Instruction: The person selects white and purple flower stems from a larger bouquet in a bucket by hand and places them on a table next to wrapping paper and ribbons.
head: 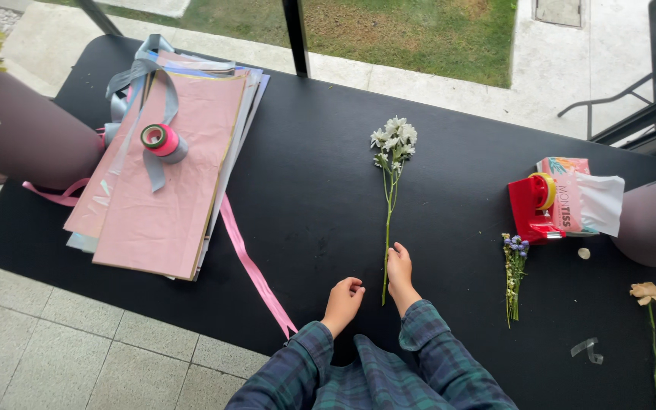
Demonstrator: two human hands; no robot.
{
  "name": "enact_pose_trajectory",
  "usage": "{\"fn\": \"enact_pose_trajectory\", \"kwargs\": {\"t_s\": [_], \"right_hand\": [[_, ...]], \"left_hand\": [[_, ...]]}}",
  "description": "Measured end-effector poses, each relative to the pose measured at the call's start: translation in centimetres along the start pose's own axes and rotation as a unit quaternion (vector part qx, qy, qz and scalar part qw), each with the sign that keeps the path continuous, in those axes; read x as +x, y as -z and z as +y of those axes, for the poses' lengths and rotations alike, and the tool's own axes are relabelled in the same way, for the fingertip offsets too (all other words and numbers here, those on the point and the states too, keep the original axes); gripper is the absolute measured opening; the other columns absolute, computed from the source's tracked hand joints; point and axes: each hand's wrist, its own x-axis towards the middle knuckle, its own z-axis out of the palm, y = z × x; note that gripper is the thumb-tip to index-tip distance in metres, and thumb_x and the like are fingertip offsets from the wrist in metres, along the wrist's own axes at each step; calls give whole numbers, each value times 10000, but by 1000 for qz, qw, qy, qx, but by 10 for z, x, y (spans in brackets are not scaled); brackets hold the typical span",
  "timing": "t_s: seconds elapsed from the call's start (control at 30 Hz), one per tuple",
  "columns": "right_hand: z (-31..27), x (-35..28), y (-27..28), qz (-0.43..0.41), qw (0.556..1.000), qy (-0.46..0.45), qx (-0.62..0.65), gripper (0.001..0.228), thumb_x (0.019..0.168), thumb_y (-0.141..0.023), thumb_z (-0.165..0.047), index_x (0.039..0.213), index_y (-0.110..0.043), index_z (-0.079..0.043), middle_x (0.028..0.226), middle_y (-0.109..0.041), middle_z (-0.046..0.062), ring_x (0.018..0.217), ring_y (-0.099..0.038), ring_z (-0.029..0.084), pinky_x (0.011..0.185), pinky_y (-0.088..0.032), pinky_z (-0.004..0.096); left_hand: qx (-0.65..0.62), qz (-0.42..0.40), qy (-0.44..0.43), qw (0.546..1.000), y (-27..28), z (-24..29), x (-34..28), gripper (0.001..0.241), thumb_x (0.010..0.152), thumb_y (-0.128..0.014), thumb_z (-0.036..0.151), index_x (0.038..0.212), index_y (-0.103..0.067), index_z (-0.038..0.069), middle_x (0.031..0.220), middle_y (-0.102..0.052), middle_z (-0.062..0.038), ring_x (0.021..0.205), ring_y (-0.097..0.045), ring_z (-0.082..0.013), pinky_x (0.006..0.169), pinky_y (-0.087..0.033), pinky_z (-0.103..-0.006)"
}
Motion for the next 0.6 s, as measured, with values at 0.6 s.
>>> {"fn": "enact_pose_trajectory", "kwargs": {"t_s": [0.6], "right_hand": [[-112, -145, -129, -307, 865, -225, 327, 336, 1031, -452, -286, 1296, -586, -128, 1237, -641, 113, 1203, -637, 311, 1034, -499, 498]], "left_hand": [[-291, 197, -73, 933, 153, 26, -54, 332, 1053, -601, 231, 1310, -652, 27, 1168, -690, -198, 1033, -711, -244, 866, -599, -338]]}}
